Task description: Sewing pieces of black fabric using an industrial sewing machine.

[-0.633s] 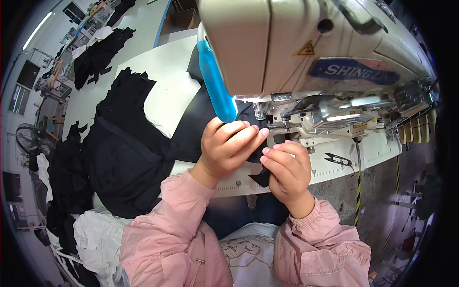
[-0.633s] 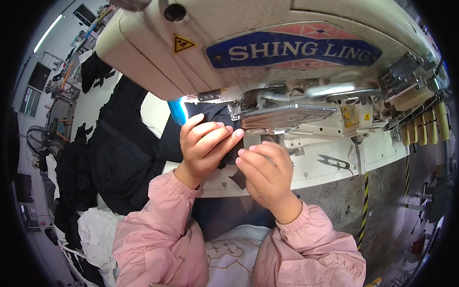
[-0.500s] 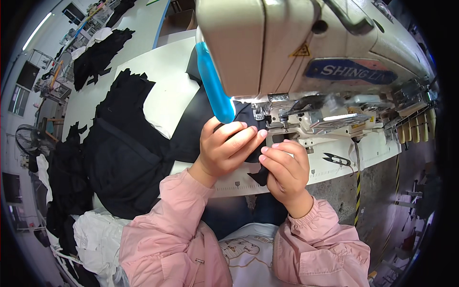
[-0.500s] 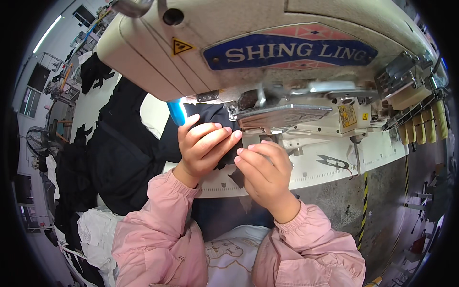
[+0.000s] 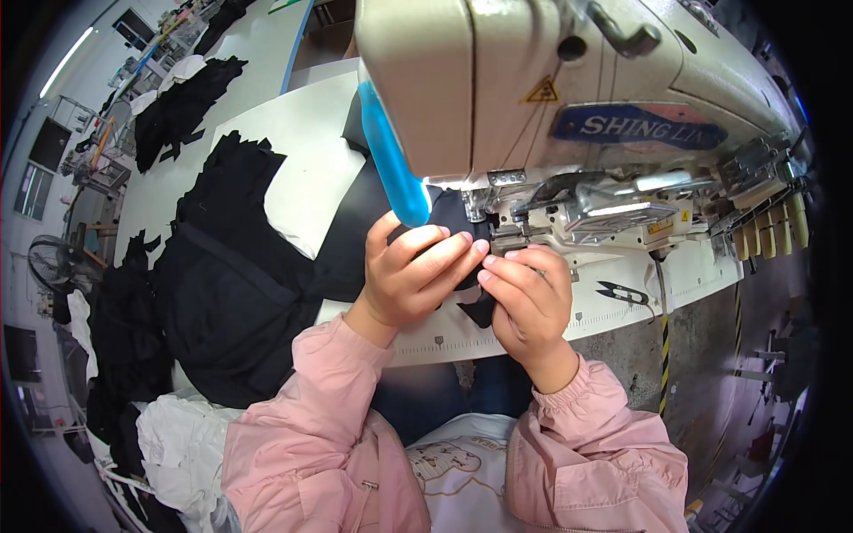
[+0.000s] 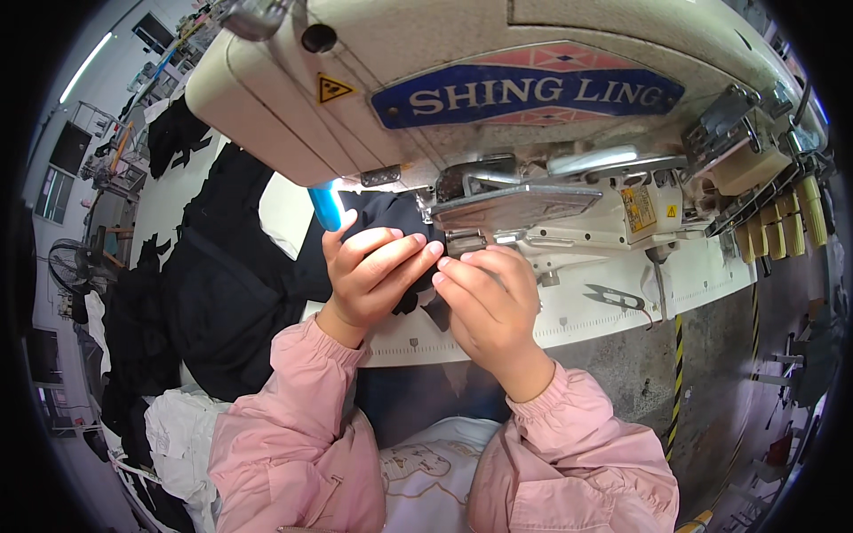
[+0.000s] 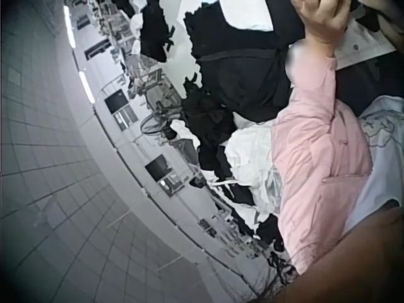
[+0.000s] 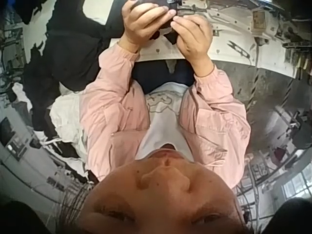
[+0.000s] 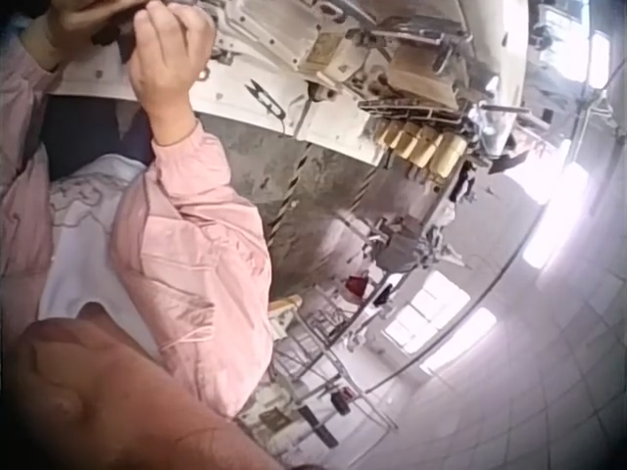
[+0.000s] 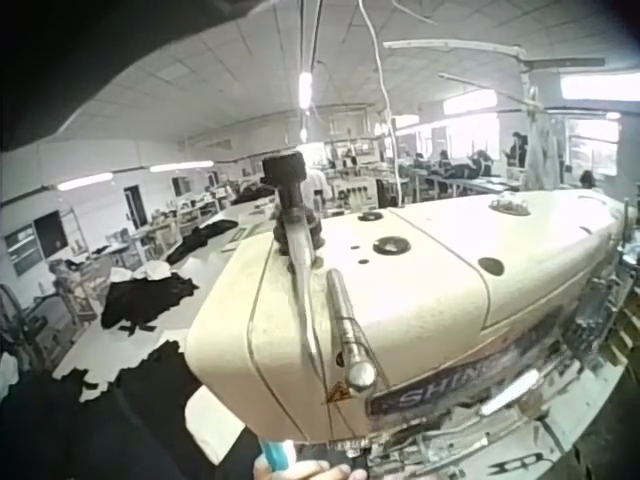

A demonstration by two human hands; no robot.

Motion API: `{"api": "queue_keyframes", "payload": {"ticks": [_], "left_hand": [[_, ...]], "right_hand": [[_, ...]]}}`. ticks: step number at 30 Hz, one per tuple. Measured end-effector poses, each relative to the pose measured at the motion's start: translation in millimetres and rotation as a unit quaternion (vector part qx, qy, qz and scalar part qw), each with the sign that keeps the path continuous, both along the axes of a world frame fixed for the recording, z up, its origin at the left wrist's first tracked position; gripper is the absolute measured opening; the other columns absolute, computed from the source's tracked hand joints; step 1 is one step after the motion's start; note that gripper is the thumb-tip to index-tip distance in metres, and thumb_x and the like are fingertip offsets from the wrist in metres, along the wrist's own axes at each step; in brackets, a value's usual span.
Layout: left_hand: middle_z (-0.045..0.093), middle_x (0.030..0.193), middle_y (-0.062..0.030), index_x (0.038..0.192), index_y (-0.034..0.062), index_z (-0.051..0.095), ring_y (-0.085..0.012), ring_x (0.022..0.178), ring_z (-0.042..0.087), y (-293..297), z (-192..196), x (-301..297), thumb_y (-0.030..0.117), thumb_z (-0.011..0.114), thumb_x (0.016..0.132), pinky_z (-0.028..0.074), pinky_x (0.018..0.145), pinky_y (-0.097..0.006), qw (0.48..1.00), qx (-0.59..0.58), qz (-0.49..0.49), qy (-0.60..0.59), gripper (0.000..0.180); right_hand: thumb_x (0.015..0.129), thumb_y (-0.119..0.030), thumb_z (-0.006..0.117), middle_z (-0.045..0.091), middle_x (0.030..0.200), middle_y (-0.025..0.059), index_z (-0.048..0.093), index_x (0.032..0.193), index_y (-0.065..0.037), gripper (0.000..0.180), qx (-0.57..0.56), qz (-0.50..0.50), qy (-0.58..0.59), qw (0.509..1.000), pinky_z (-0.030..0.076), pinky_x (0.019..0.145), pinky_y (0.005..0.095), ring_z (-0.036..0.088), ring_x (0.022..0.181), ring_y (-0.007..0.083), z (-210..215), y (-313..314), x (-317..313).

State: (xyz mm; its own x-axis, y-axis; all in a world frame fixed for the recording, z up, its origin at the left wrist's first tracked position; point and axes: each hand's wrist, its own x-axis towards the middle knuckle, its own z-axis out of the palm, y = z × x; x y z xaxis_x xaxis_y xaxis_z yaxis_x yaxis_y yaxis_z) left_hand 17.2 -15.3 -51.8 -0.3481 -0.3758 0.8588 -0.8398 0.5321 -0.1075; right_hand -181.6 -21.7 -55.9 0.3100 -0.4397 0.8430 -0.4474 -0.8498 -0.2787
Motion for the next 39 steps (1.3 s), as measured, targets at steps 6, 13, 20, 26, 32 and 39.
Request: {"api": "queue_keyframes", "payload": {"ticks": [6,13,20,26,32,39], "left_hand": [[0.069,0.107,0.0117,0.101,0.0251,0.085,-0.0110,0.103,0.063,-1,2,1,0.018,0.084,0.080,0.048,0.105,-0.042,1.000,-0.005,-0.008,-0.002,0.022],[0.070,0.108,0.0111,0.102,0.0240,0.083,-0.0116,0.104,0.064,-1,-2,3,0.018,0.082,0.083,0.048,0.110,-0.044,1.000,0.006,-0.001,0.021,0.019],[0.072,0.109,0.0115,0.102,0.0235,0.083,-0.0119,0.105,0.065,2,2,3,0.018,0.081,0.083,0.048,0.111,-0.045,0.999,0.019,-0.004,0.026,0.020],[0.074,0.109,0.0105,0.103,0.0228,0.082,-0.0125,0.106,0.067,4,5,5,0.018,0.080,0.083,0.047,0.113,-0.046,0.998,0.044,-0.014,0.033,0.020],[0.076,0.112,0.0101,0.106,0.0235,0.082,-0.0128,0.107,0.067,6,7,5,0.019,0.077,0.087,0.041,0.118,-0.048,0.996,0.077,-0.002,0.036,0.020],[0.077,0.115,0.0094,0.104,0.0225,0.082,-0.0158,0.106,0.065,3,9,10,0.016,0.073,0.091,0.035,0.121,-0.053,0.992,0.107,0.011,0.059,0.017]], "right_hand": [[0.076,-0.002,0.074,0.076,0.110,0.0030,0.077,0.099,-0.006,0.023,-0.011,-0.009,0.000,1.000,0.055,0.087,0.0467,0.066,0.099,0.0274,0,-1,1],[0.076,-0.003,0.075,0.076,0.111,0.0016,0.077,0.099,-0.008,0.024,-0.026,-0.018,-0.010,0.999,0.051,0.083,0.0436,0.066,0.097,0.0254,-1,-9,7],[0.074,-0.003,0.075,0.076,0.110,-0.0012,0.078,0.100,-0.012,0.027,-0.041,-0.023,-0.007,0.999,0.049,0.082,0.0416,0.065,0.097,0.0234,-2,-12,2],[0.072,-0.001,0.074,0.075,0.109,-0.0023,0.077,0.099,-0.013,0.030,-0.051,-0.020,-0.008,0.998,0.048,0.084,0.0414,0.064,0.097,0.0228,-3,-13,1],[0.072,0.005,0.075,0.073,0.106,-0.0022,0.075,0.097,-0.013,0.031,-0.057,-0.037,-0.027,0.997,0.045,0.080,0.0392,0.062,0.093,0.0220,-5,-18,7],[0.067,0.009,0.073,0.070,0.100,0.0010,0.074,0.092,-0.011,0.032,-0.040,-0.050,-0.027,0.998,0.051,0.085,0.0420,0.060,0.096,0.0279,-8,-19,10]]}}
